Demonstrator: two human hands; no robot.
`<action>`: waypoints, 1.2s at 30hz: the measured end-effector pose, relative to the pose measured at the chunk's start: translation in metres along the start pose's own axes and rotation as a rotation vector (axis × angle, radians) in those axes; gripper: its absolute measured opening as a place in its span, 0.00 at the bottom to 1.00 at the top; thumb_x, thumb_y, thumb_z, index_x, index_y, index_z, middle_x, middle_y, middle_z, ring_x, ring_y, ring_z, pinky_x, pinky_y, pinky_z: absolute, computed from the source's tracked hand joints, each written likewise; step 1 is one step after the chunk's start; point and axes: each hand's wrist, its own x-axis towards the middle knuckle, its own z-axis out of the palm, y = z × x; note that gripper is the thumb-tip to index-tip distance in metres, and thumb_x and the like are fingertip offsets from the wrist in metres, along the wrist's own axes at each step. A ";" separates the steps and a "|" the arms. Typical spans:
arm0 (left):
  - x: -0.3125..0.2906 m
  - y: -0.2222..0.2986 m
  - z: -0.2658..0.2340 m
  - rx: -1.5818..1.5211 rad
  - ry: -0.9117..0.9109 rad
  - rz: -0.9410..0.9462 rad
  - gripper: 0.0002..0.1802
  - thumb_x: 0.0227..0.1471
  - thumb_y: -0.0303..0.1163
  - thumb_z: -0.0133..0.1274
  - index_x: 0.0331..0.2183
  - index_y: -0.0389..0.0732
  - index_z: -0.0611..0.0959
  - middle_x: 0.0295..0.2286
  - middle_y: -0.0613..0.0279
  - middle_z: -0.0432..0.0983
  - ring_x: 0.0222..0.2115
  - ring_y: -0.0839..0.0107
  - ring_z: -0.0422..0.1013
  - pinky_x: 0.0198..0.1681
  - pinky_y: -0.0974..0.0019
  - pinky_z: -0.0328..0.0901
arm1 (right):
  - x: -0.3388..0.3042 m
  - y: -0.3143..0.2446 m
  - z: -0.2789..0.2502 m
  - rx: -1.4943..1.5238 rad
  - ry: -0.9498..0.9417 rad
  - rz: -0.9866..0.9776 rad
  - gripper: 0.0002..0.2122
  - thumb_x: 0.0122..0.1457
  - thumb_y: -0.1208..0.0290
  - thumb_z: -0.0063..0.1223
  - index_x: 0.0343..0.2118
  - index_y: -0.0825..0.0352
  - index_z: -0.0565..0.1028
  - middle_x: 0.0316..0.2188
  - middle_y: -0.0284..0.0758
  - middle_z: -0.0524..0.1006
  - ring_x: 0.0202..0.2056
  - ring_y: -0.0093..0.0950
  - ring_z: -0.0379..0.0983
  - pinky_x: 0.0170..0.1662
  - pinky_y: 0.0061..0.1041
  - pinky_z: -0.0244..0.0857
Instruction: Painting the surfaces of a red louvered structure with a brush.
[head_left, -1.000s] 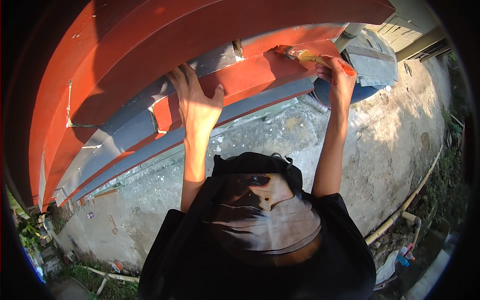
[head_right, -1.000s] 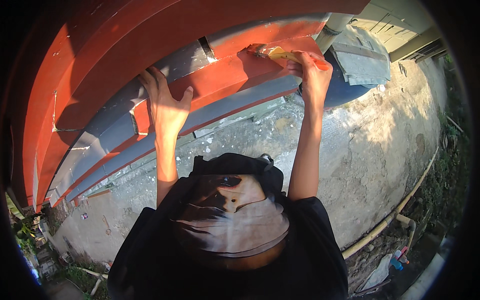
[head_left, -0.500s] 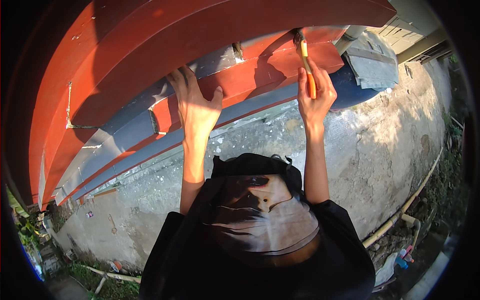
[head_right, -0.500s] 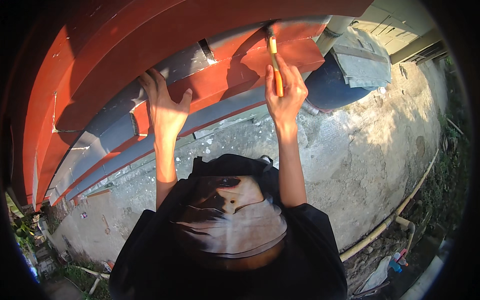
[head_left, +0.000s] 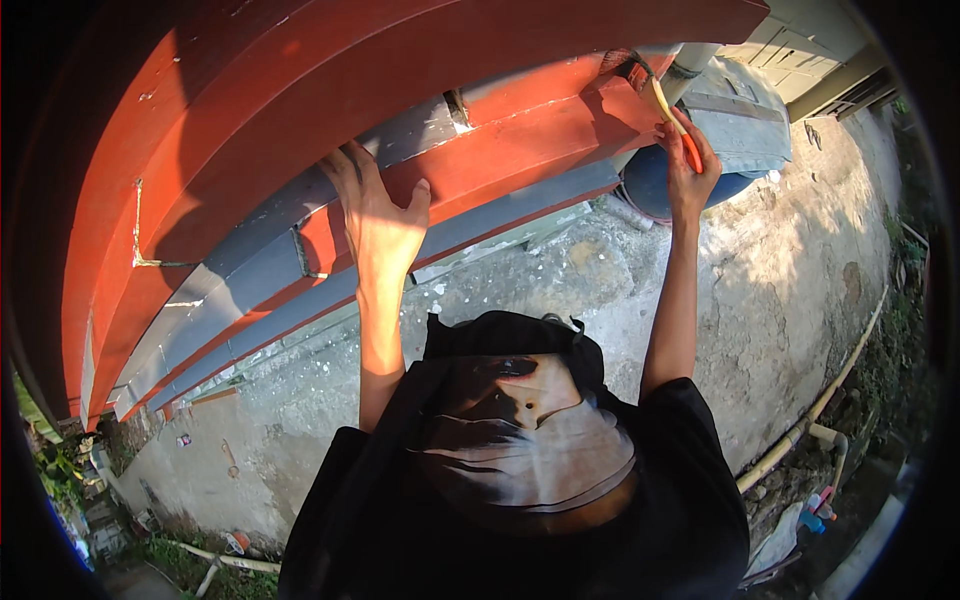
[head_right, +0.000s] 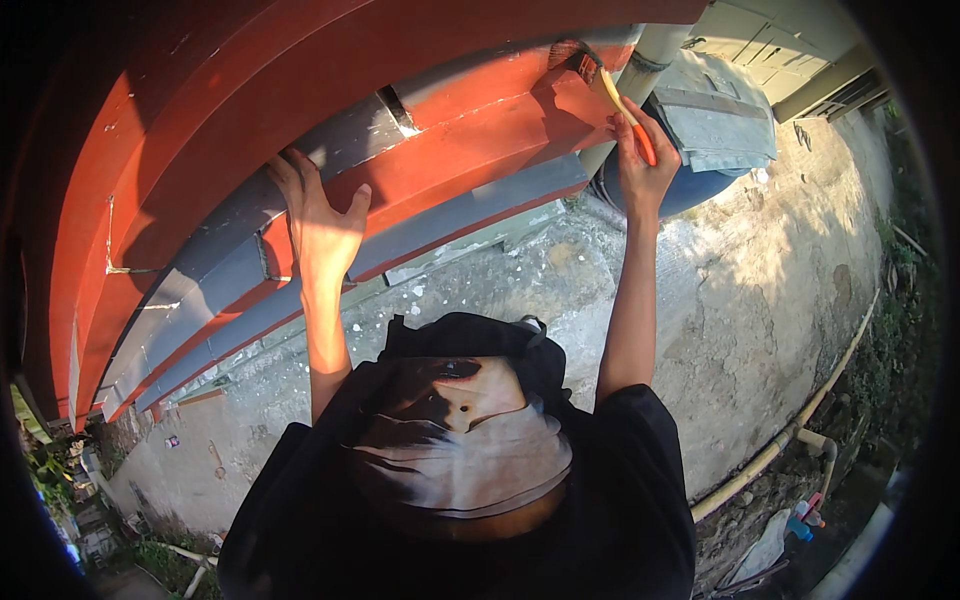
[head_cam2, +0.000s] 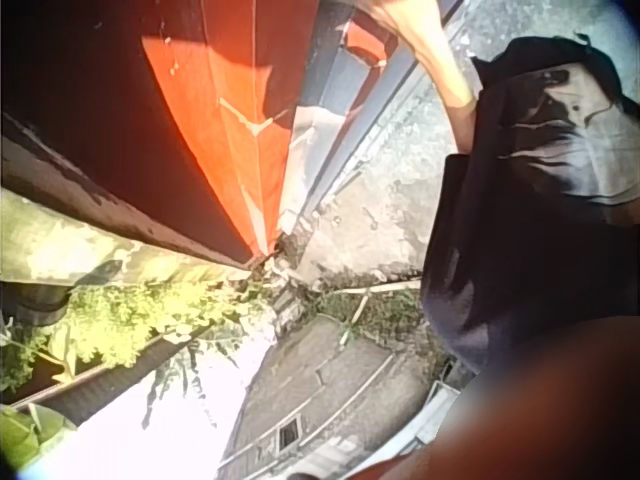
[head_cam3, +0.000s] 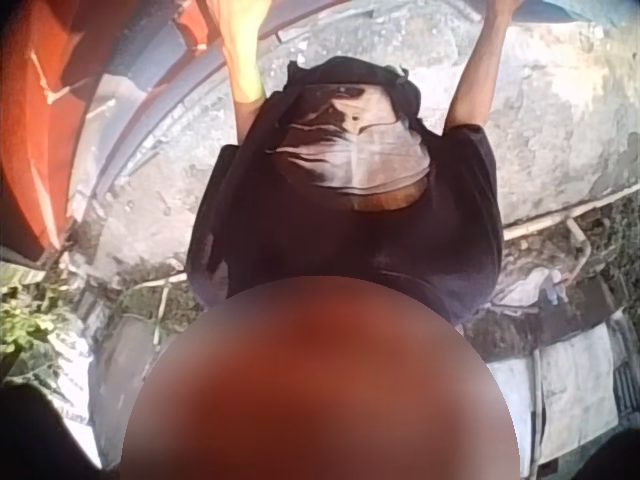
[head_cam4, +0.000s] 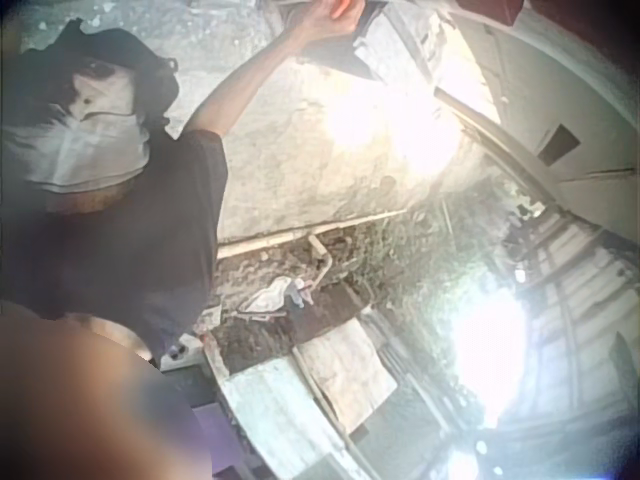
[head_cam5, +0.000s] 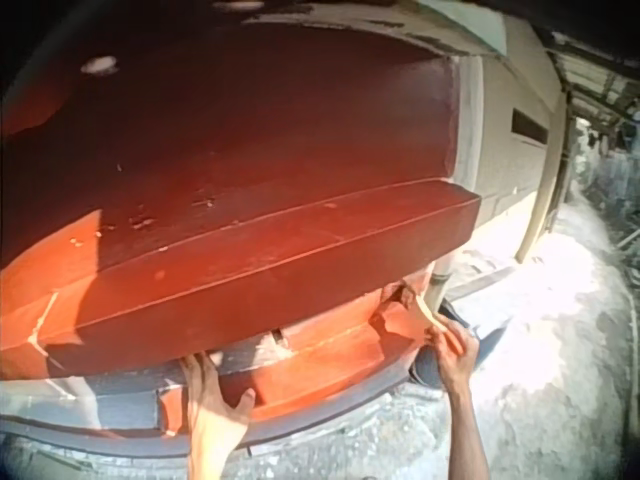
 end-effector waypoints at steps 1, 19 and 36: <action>0.000 0.000 0.000 0.003 0.006 -0.003 0.53 0.47 0.36 0.64 0.66 0.28 0.54 0.67 0.31 0.35 0.69 0.35 0.35 0.69 0.46 0.49 | 0.001 -0.001 -0.003 0.002 -0.001 0.000 0.12 0.64 0.71 0.60 0.48 0.70 0.81 0.32 0.36 0.84 0.34 0.20 0.81 0.39 0.20 0.72; 0.000 -0.002 0.000 0.024 0.012 -0.035 0.54 0.48 0.38 0.65 0.66 0.26 0.54 0.67 0.29 0.35 0.69 0.34 0.34 0.69 0.47 0.48 | -0.083 -0.064 0.057 -0.231 0.036 -0.145 0.15 0.58 0.79 0.61 0.49 0.67 0.81 0.35 0.41 0.81 0.33 0.32 0.80 0.38 0.27 0.73; 0.003 0.002 0.009 0.043 0.044 -0.023 0.53 0.45 0.36 0.64 0.65 0.27 0.56 0.67 0.31 0.38 0.69 0.34 0.36 0.68 0.46 0.53 | -0.082 -0.053 0.079 -0.311 -0.141 -0.306 0.19 0.55 0.79 0.64 0.52 0.65 0.79 0.36 0.40 0.79 0.40 0.35 0.76 0.44 0.30 0.70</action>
